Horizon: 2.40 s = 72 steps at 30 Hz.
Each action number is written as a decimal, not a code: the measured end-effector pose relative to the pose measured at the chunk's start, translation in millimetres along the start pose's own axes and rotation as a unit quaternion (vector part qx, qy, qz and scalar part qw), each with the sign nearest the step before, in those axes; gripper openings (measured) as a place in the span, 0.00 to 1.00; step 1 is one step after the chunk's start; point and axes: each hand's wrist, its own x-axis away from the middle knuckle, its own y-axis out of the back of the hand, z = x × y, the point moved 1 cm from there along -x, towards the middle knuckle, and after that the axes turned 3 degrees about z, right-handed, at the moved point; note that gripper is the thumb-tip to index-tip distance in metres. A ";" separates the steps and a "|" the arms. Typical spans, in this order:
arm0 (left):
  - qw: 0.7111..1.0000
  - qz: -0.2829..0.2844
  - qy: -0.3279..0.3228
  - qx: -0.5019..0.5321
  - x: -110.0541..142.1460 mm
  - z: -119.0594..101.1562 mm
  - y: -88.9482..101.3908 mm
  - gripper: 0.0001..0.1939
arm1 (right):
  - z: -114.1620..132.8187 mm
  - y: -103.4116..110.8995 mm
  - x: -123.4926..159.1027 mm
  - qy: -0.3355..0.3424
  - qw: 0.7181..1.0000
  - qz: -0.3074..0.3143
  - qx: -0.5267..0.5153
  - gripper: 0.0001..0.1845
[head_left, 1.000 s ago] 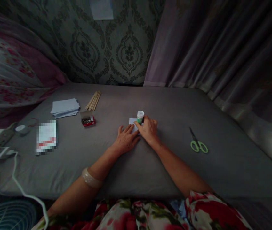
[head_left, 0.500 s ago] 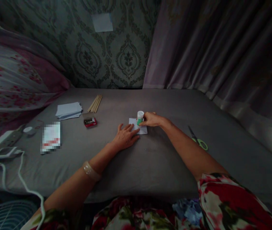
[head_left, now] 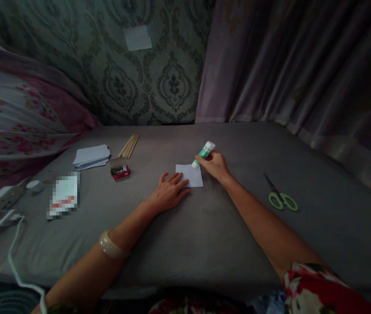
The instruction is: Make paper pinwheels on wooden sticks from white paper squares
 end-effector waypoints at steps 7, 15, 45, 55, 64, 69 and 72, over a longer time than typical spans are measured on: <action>1.000 0.009 -0.012 0.021 -2.2 3.6 -1.6 0.26 | 10.9 -0.4 6.5 0.051 0.995 0.031 0.082 0.14; 0.999 -0.007 -0.019 0.031 -2.2 4.8 -0.4 0.25 | 15.7 -13.4 13.2 0.134 0.972 0.072 0.179 0.12; 0.998 -0.006 0.001 0.057 -0.1 1.2 4.5 0.23 | 23.7 0.5 -20.5 0.152 0.908 0.296 0.254 0.09; 0.999 0.003 0.005 0.044 -1.2 -0.5 5.4 0.23 | 25.4 -17.3 14.9 0.111 0.946 0.117 0.281 0.19; 0.999 0.003 -0.001 0.046 0.0 2.1 7.0 0.23 | 23.1 -1.9 -24.3 0.159 0.907 0.281 0.268 0.10; 0.998 -0.006 -0.004 0.058 -0.2 4.2 5.4 0.23 | 22.9 4.7 -39.9 0.149 0.895 0.387 0.166 0.06; 0.998 -0.012 -0.009 0.053 -0.5 4.4 4.9 0.24 | 20.2 8.0 -43.1 0.123 0.879 0.456 0.058 0.13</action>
